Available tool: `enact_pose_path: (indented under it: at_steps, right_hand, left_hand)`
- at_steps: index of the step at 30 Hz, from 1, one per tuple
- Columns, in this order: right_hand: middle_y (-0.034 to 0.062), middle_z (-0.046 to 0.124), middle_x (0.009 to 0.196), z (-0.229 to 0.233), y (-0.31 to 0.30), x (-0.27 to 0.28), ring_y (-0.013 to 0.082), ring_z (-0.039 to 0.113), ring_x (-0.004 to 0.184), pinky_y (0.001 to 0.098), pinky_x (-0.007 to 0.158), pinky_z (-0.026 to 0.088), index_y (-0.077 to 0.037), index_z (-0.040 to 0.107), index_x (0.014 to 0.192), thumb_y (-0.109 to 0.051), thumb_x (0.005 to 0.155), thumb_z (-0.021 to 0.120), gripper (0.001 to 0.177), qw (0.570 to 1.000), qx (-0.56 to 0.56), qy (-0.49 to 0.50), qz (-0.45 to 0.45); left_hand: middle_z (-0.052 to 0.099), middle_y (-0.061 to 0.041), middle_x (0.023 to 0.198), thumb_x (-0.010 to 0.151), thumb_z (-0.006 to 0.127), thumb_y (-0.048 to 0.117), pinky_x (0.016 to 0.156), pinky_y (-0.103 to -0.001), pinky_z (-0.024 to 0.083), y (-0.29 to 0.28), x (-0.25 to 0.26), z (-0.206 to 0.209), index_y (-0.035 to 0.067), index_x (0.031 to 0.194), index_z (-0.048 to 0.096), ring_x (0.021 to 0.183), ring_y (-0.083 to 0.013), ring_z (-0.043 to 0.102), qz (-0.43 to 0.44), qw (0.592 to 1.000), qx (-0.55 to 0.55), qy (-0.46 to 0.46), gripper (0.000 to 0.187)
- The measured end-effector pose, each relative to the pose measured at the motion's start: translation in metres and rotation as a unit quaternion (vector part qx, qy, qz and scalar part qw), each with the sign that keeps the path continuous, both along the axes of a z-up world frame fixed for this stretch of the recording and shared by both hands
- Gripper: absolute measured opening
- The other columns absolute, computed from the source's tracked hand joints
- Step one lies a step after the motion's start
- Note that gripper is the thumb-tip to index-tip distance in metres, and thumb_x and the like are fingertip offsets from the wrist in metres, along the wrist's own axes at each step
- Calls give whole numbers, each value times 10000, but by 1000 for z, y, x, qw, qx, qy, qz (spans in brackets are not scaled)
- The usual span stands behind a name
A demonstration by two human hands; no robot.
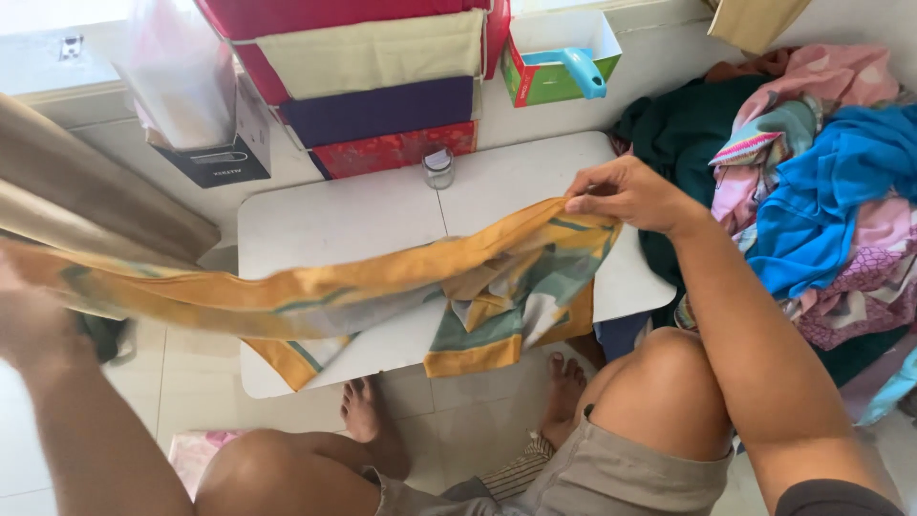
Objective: Unfolding a fabric item and using a lint roller to clean it on a small table.
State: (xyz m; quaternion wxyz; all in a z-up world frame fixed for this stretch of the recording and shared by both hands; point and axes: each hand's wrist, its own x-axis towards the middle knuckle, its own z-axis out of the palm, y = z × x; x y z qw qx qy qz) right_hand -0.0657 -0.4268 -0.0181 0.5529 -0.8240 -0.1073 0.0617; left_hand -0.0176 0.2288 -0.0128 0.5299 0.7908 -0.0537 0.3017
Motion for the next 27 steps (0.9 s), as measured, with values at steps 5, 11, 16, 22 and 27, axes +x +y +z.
enact_pose_path:
  at_steps: [5,11,16,22,27]
  right_hand:
    - [-13,684,814,34,63,-5,101,506,677,243,638,420,-28,764,914,-115,892,766,90,991,-85,-71,80]
    - [24,671,738,36,108,-1,56,544,541,208,497,455,-61,811,892,-121,875,830,65,991,22,-84,105]
    - [-32,633,723,31,121,1,38,564,550,164,469,451,-93,776,960,-175,933,770,87,996,1,44,75]
    - [24,667,815,13,116,14,144,713,674,245,544,540,-83,699,1069,-105,831,835,275,985,-58,144,82]
    - [1,711,806,-4,105,22,137,699,676,269,565,560,-122,775,990,-112,867,790,125,985,-126,108,52]
  left_hand:
    - [511,-161,1204,1053,439,120,956,-393,443,-166,3,44,-21,1132,610,1069,-265,514,-88,990,91,67,235]
    - [649,-279,1223,891,753,465,923,-607,512,-301,-46,45,68,1263,477,1141,-522,642,-371,906,169,116,610]
    - [693,-121,987,890,784,303,782,-533,570,-302,-27,24,104,1089,510,968,-424,714,-400,861,268,164,393]
    - [605,-63,957,936,692,355,743,-562,576,-288,5,-4,183,1056,484,909,-422,702,-306,826,451,145,295]
    - [595,-143,873,911,698,262,693,-591,542,-272,-1,20,150,1051,518,824,-485,688,-228,892,383,77,253]
